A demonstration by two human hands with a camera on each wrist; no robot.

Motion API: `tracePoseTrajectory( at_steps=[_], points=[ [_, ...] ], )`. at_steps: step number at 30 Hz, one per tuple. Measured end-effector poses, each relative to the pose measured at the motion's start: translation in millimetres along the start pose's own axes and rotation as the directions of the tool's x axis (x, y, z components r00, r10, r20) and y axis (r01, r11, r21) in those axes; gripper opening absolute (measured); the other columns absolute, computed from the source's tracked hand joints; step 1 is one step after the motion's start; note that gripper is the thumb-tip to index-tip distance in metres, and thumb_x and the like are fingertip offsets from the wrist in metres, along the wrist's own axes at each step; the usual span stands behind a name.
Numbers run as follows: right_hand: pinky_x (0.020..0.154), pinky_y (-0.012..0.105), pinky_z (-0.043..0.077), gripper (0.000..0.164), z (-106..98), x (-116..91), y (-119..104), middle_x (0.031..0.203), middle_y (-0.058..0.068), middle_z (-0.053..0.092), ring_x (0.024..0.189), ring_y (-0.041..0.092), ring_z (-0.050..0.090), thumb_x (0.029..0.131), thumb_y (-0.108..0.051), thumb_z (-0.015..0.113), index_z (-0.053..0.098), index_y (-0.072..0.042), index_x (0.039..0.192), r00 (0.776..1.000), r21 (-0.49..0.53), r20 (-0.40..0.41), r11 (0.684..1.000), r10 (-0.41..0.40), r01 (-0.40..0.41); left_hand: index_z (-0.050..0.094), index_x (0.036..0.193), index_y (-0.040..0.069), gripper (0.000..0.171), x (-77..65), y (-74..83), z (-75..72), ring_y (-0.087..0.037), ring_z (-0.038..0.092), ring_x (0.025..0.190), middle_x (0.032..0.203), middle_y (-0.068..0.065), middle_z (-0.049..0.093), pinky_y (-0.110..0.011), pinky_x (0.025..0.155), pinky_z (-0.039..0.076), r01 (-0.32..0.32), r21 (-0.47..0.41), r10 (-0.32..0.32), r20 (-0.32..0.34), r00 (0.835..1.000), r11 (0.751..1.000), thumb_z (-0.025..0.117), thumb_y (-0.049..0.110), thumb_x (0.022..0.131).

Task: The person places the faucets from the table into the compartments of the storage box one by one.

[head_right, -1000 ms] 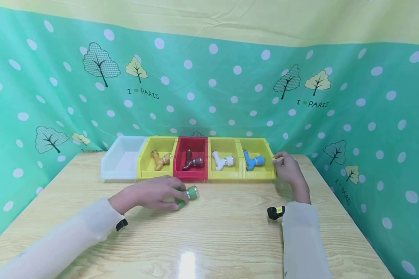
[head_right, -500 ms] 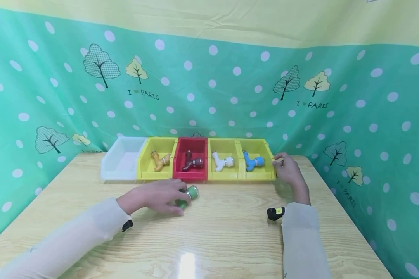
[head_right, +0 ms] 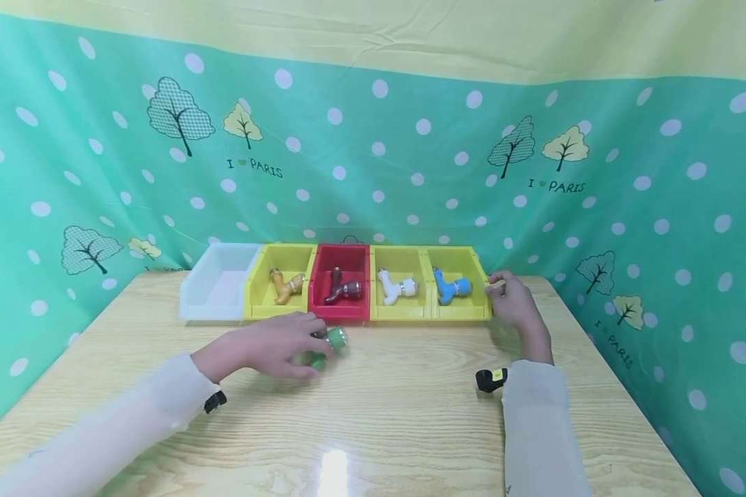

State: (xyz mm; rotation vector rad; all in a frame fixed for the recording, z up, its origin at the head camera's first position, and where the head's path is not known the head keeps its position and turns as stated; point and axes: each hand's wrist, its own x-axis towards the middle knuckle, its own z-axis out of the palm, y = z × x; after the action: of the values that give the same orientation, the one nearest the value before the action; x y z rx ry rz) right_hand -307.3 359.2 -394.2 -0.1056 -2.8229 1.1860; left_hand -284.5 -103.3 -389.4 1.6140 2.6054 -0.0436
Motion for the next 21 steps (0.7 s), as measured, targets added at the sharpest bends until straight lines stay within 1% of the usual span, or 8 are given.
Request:
tracePoseTrajectory(
  at_steps=[5, 10, 14, 17, 21],
  points=[
    [0.082, 0.05, 0.061, 0.036, -1, -2, -1, 0.114, 0.028, 0.055, 0.096, 0.037, 0.063, 0.112, -0.018, 0.039, 0.042, 0.005, 0.139, 1.0, 0.006, 0.0, 1.0, -0.005, 0.005, 0.07, 0.122, 0.031, 0.031, -9.6, -3.3, -8.6, -0.014, 0.045, 0.099, 0.104, 0.006, 0.05, -0.035, 0.091, 0.046, -0.003, 0.045, 0.004, -0.026, 1.0, 0.999, 0.067, 0.045, 0.094],
    [0.083, 0.05, 0.061, 0.036, -1, -3, -2, 0.114, 0.028, 0.055, 0.096, 0.037, 0.063, 0.112, -0.018, 0.039, 0.042, 0.006, 0.139, 1.0, 0.007, 0.005, 1.0, -0.004, 0.004, 0.072, 0.117, 0.03, 0.027, -19.7, -9.0, -16.4, -0.015, 0.048, 0.1, 0.105, 0.005, 0.052, -0.036, 0.088, 0.048, 0.01, 0.036, -0.008, -0.061, 0.998, 0.999, 0.068, 0.038, 0.091],
    [0.083, 0.051, 0.061, 0.036, -1, -2, -2, 0.114, 0.028, 0.055, 0.096, 0.037, 0.064, 0.112, -0.018, 0.039, 0.042, 0.006, 0.139, 1.0, 0.01, 0.006, 1.0, 0.0, 0.0, 0.071, 0.116, 0.029, 0.026, -27.8, -16.8, -19.8, -0.014, 0.047, 0.097, 0.106, 0.005, 0.053, -0.035, 0.084, 0.048, 0.013, 0.046, -0.009, -0.086, 0.996, 0.999, 0.07, 0.037, 0.091],
    [0.084, 0.052, 0.061, 0.037, -1, -2, -1, 0.114, 0.029, 0.055, 0.097, 0.037, 0.064, 0.112, -0.019, 0.039, 0.042, 0.005, 0.139, 1.0, 0.014, 0.006, 1.0, 0.001, -0.001, 0.072, 0.115, 0.028, 0.024, -34.0, -23.6, -21.9, -0.014, 0.047, 0.095, 0.104, 0.006, 0.054, -0.034, 0.083, 0.048, 0.016, 0.057, -0.01, -0.105, 0.994, 0.998, 0.07, 0.036, 0.092],
    [0.084, 0.052, 0.061, 0.037, -1, -1, -1, 0.115, 0.028, 0.055, 0.098, 0.037, 0.063, 0.112, -0.019, 0.038, 0.041, 0.005, 0.14, 1.0, 0.015, 0.009, 1.0, 0.007, -0.007, 0.072, 0.113, 0.029, 0.022, -43.3, -33.5, -25.0, -0.014, 0.047, 0.096, 0.105, 0.006, 0.055, -0.035, 0.084, 0.049, 0.035, 0.075, -0.026, -0.126, 0.992, 0.997, 0.071, 0.037, 0.093]
  ],
)
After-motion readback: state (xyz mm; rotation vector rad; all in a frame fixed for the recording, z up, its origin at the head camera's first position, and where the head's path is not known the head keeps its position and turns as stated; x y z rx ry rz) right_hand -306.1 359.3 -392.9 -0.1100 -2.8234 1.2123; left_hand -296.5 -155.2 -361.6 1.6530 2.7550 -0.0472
